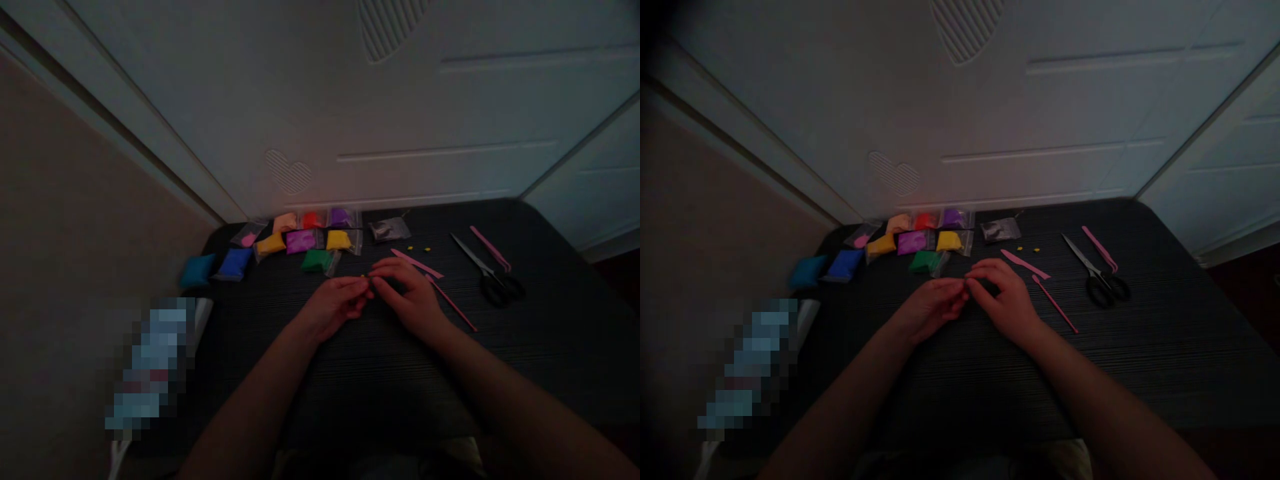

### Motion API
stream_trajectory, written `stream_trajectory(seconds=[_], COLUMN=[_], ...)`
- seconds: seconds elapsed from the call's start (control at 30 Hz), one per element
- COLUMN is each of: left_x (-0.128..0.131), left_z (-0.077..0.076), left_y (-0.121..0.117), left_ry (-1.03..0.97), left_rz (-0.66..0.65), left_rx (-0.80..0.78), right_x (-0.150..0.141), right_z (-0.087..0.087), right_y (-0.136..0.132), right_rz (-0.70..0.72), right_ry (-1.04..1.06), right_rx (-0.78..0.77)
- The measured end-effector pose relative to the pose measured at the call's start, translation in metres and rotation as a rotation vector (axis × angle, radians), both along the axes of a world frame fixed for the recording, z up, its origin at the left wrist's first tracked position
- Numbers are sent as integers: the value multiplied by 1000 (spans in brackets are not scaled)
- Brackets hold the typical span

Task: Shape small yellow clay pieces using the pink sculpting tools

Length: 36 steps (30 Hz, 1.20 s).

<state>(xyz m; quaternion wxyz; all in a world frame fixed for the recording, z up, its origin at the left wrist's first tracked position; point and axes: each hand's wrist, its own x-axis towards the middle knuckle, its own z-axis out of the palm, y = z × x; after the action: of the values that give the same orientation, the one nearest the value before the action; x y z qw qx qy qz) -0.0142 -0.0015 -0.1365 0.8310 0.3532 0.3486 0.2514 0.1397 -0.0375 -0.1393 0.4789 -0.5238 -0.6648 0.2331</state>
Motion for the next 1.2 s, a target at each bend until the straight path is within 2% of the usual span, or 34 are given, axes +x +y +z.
stream_trajectory(seconds=[0.33,0.47,0.63,0.7,0.8,0.93,1.03,1.2], left_x=[1,-2,-9,-12,-15,-18,-20,-23], left_z=[-6,-7,-4,-4,-4,-6,-5,-3], left_y=[2,5,14,17,19,21,24,27], left_ry=[2,17,29,33,-1,-91,-145,-175], left_rz=[88,120,217,258,297,340,386,426], left_rx=[29,26,21,26,42,64,57,34], right_x=[-1,1,11,14,14,7,3,4], right_z=[-3,-1,2,3,0,-7,-12,-12], right_y=[-2,-1,4,5,6,5,4,3], right_rz=[-12,-21,-149,-176,-117,67,133,143], right_ry=[-177,-83,148,167,25,-325,-537,-659], right_rx=[77,67,17,-2,4,-47,-89,-105])
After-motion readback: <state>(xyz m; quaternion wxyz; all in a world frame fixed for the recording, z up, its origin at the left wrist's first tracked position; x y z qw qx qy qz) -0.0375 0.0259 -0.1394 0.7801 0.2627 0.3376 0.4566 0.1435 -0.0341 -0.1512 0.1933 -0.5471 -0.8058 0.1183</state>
